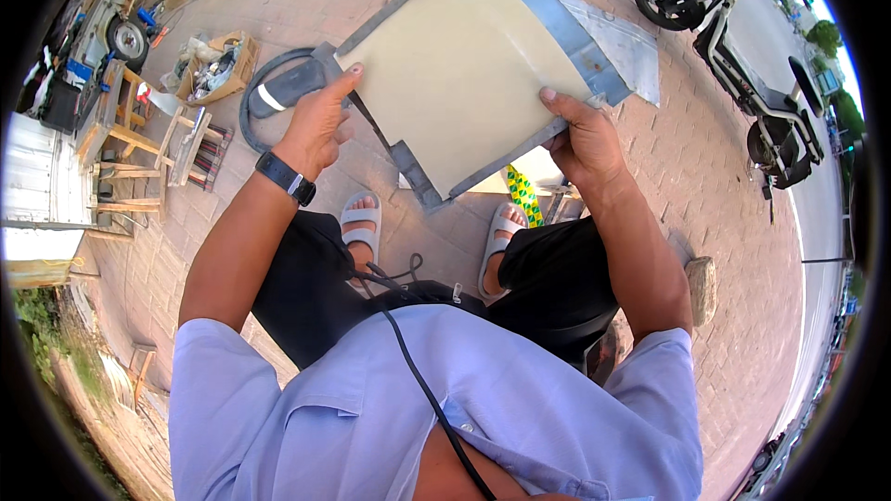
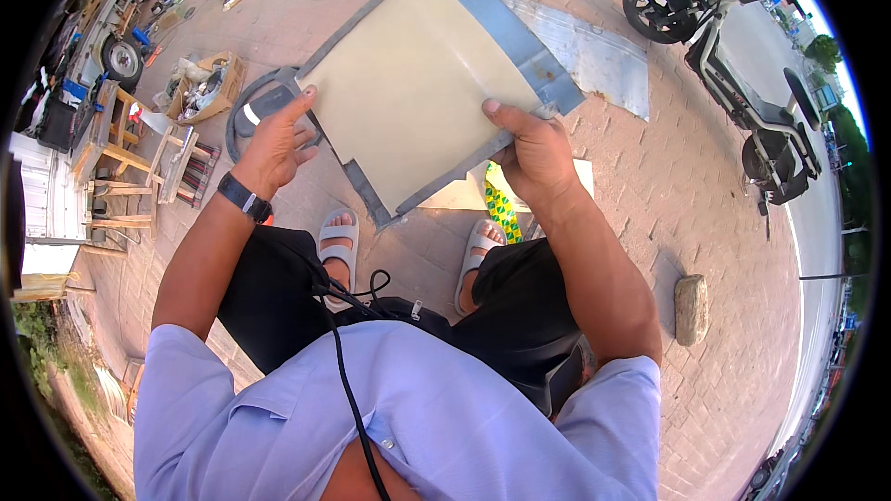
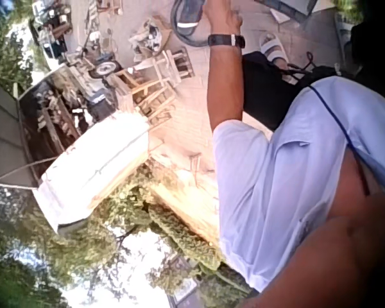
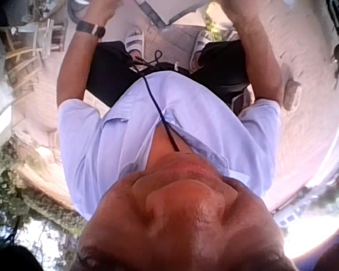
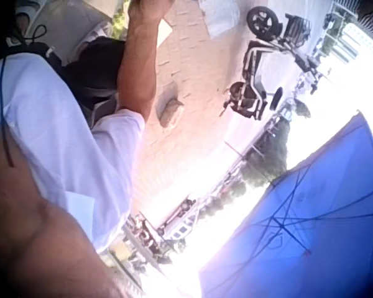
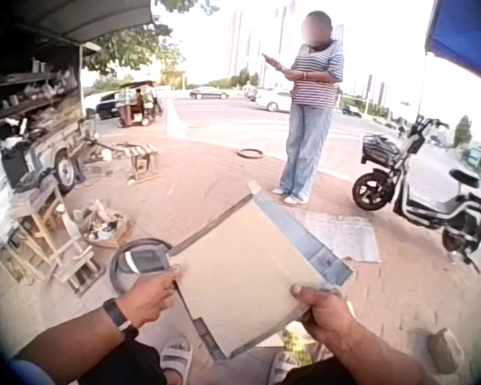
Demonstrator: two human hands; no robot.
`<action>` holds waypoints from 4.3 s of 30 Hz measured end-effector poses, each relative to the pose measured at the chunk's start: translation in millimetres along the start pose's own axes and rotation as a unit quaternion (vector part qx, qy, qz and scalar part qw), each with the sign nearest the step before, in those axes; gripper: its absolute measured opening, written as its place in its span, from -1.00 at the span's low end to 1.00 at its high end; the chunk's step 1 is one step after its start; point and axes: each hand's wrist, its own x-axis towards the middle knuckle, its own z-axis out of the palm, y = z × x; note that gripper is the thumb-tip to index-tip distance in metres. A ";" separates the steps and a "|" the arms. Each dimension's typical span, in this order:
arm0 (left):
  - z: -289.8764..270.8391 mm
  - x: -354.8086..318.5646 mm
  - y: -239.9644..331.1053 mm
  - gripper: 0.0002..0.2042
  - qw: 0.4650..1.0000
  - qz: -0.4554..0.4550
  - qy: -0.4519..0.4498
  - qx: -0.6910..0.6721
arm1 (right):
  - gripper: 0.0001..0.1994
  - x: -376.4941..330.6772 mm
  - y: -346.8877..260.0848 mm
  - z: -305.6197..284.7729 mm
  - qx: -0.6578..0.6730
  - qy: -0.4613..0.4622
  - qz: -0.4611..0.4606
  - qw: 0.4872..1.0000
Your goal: The person sits on the ground and assembles a rectangular frame by fitting a beige panel into a grey border. They use a hammer to tap the frame components together and adjust the fit of the panel within the border.
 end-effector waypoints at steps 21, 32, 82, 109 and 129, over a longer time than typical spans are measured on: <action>-17.5 6.8 28.5 -0.63 0.938 0.076 -0.238 -0.239 | -0.36 -26.3 9.3 19.7 0.010 -0.105 -0.014 0.994; -61.0 21.0 43.7 -0.59 0.948 0.092 -0.227 -0.203 | -0.04 -19.5 -23.5 -23.5 -0.046 -0.202 -0.043 0.977; -49.5 23.6 34.9 -0.54 0.953 0.063 -0.247 -0.162 | -0.47 8.9 -7.2 -3.5 -0.149 -0.101 0.017 0.984; -72.9 14.3 38.9 -0.44 0.929 0.185 -0.289 -0.138 | -0.37 11.7 -14.5 -10.1 -0.169 -0.075 -0.006 0.983; -58.0 -9.0 27.5 -0.30 0.947 0.132 -0.292 0.035 | -0.53 19.7 -22.6 -16.1 -0.007 -0.111 -0.002 0.994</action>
